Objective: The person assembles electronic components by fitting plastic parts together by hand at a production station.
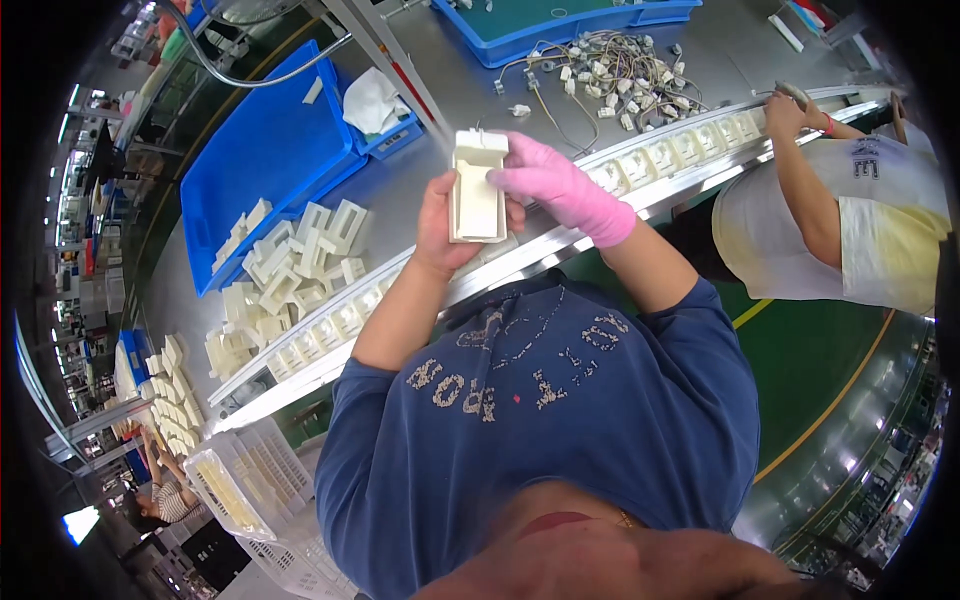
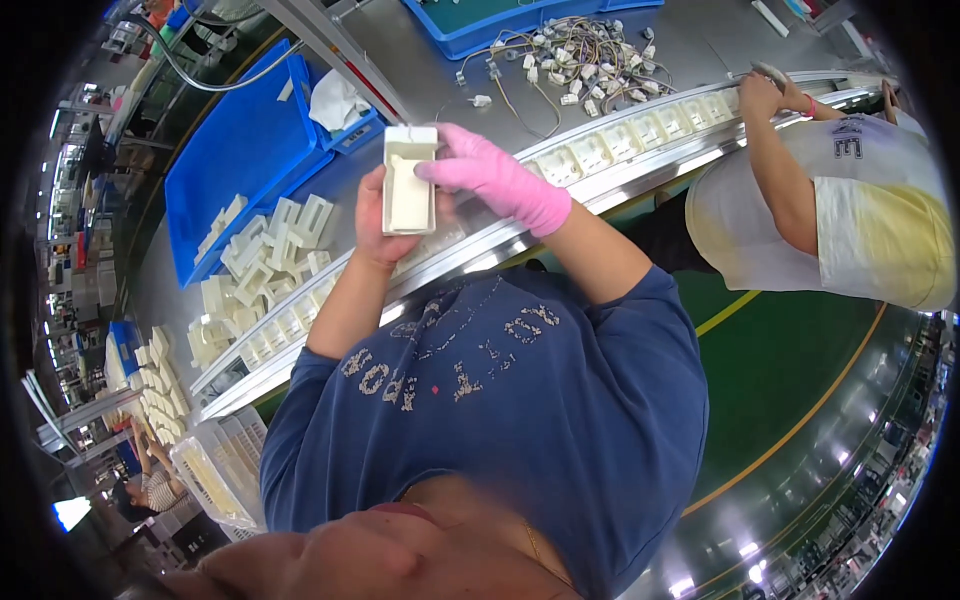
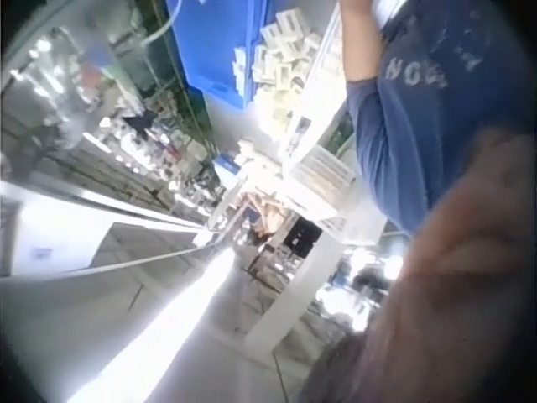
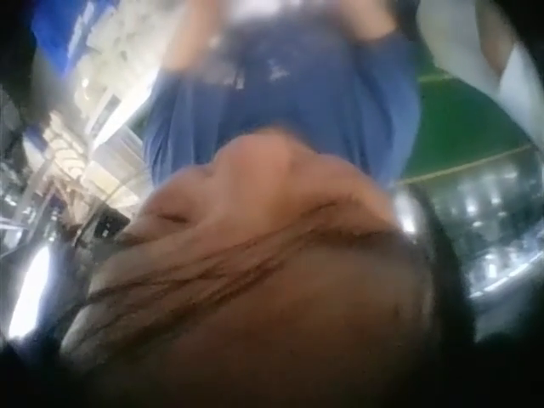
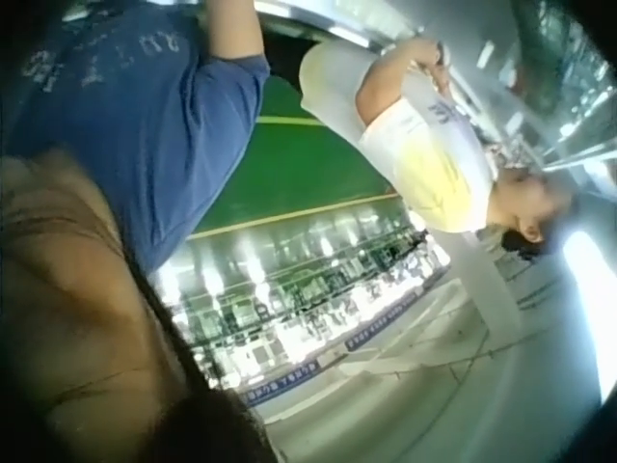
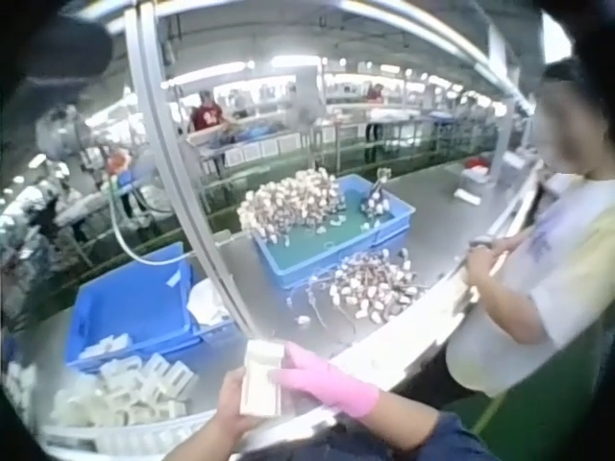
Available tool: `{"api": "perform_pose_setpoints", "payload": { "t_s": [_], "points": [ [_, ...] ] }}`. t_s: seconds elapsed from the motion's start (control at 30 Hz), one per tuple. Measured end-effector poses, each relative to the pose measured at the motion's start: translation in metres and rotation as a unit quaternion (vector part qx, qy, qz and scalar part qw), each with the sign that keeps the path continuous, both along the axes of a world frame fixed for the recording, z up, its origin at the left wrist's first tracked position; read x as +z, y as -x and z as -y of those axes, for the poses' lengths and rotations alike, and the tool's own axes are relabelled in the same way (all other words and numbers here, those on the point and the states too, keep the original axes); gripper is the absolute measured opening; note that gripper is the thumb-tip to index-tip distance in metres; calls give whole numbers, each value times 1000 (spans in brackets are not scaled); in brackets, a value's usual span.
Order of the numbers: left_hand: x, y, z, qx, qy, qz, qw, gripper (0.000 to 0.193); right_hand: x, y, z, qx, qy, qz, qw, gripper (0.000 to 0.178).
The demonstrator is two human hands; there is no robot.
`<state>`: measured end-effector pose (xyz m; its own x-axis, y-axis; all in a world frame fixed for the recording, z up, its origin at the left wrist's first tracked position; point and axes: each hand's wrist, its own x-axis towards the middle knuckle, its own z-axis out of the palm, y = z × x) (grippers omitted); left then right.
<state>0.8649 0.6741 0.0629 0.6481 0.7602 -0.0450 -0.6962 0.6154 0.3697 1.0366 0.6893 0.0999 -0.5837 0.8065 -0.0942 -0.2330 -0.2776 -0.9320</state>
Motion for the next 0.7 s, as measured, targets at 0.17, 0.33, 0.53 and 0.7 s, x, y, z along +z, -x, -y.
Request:
{"api": "perform_pose_setpoints", "payload": {
  "t_s": [0.17,0.33,0.53,0.7],
  "points": [
    [9,-7,-1,-74,-59,-117,989,50,-23,8,-4,-51,43,-54,996,52],
    [12,-22,4,164,-173,-401,885,55,-17,11,-7,-162,-41,-25,986,58],
    [4,-26,2,193,-151,-369,896,44,-20,10,-7,-152,34,-58,986,59],
    [-5,-31,6,204,-162,-396,880,42,-24,15,-6,-142,48,-72,986,50]
  ]
}}
